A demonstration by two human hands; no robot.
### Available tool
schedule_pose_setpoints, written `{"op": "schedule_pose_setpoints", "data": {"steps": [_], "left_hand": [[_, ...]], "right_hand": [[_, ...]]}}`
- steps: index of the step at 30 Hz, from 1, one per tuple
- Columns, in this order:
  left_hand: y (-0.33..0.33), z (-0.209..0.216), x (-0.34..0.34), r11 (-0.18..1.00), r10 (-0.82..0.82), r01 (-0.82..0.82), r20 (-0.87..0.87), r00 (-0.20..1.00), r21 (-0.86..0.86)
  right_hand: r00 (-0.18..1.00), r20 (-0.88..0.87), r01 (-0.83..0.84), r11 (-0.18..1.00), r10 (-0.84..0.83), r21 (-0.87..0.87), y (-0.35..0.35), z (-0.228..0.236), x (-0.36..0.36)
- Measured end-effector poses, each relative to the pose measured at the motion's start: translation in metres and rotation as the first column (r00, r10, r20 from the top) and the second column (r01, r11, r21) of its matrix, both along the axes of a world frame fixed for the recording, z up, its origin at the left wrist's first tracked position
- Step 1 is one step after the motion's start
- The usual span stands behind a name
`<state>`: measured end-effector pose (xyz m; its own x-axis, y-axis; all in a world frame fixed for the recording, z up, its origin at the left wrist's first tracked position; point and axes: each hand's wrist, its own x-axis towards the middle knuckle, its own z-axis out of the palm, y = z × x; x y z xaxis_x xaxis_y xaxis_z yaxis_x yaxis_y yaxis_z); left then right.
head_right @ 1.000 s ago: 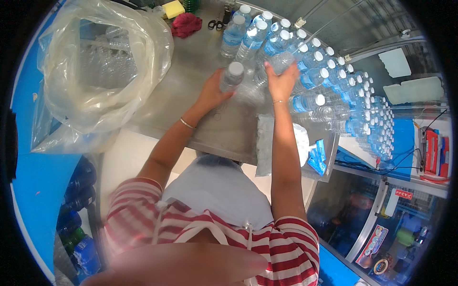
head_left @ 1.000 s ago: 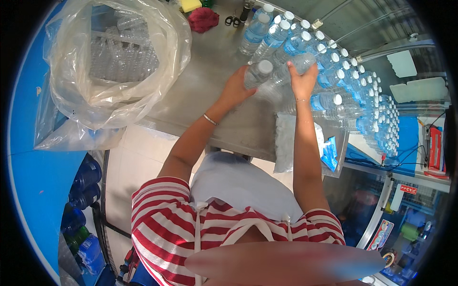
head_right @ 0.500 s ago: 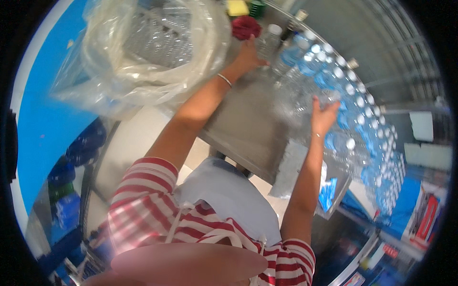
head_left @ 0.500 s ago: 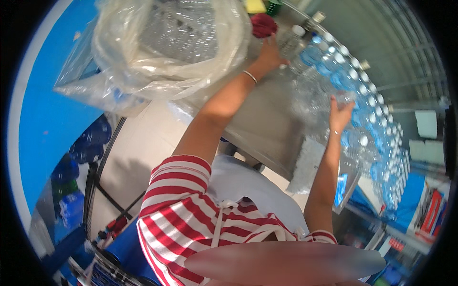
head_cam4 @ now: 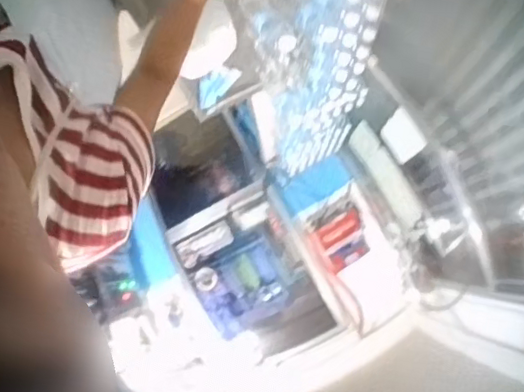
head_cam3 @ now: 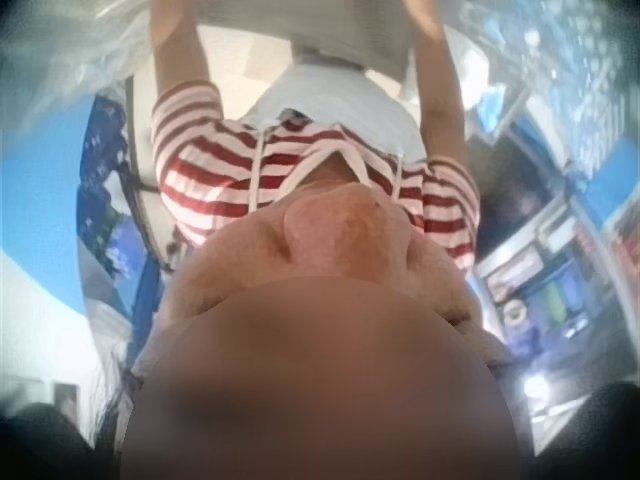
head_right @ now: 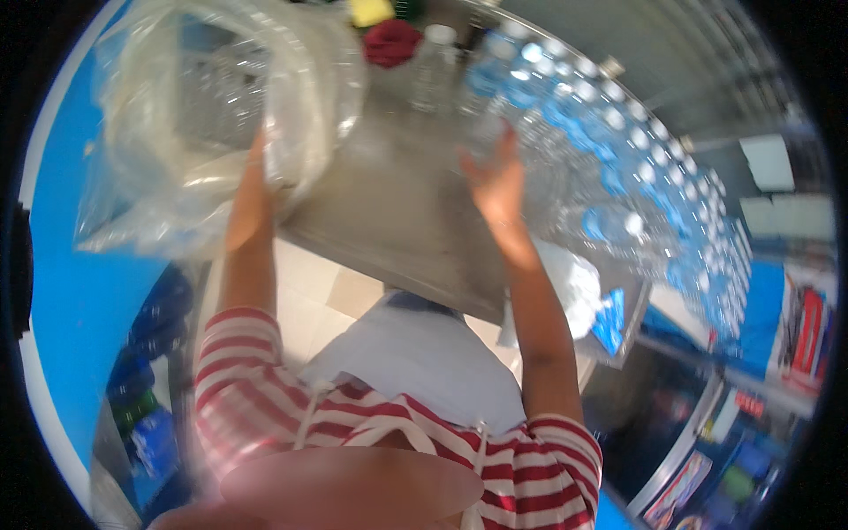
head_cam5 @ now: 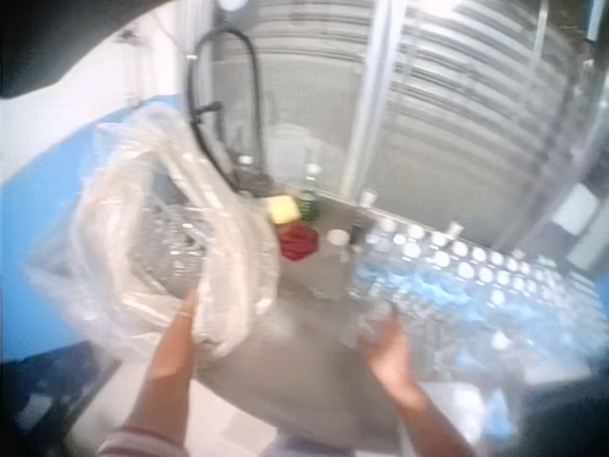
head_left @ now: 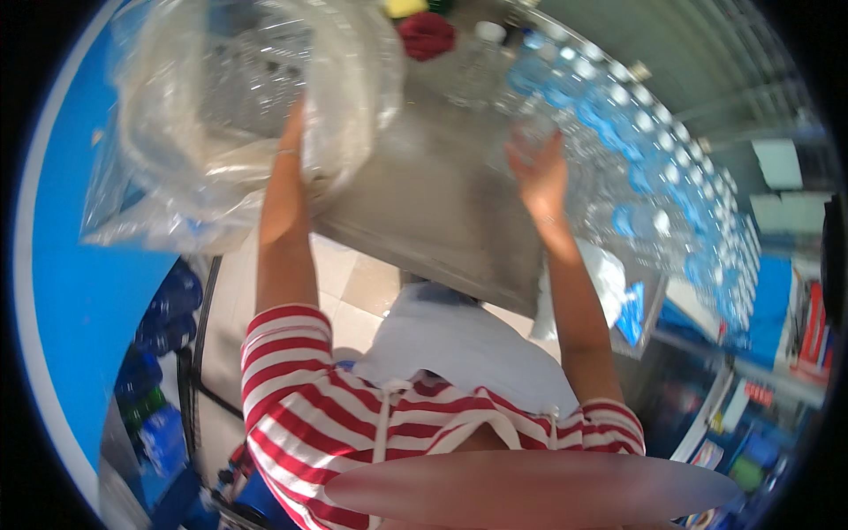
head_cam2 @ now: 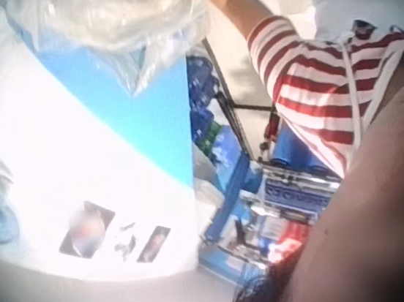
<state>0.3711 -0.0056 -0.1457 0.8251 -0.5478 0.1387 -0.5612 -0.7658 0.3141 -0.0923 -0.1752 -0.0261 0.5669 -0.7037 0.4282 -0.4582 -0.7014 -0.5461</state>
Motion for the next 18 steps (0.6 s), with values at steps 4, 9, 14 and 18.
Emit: {"op": "schedule_pose_setpoints", "data": {"steps": [4,9,14,18], "left_hand": [[-0.003,-0.006,0.004,1.0,-0.005,0.005,-0.049,0.999,-0.001],[0.039,0.116,-0.051,0.964,0.253,-0.261,0.115,0.961,0.06],[0.121,0.273,-0.21,0.95,-0.194,0.165,-0.089,0.977,-0.264],[0.064,0.287,-0.264,0.593,-0.795,0.789,-0.274,0.541,-0.163]], "right_hand": [[0.998,0.06,-0.008,0.992,0.0,0.126,-0.001,0.01,0.008],[0.977,0.196,-0.113,0.982,0.082,0.15,0.006,0.053,-0.03],[0.958,-0.002,-0.282,0.938,0.287,-0.202,0.07,0.101,-0.044],[0.818,-0.287,-0.545,0.831,0.498,-0.112,0.114,0.087,-0.021]]}}
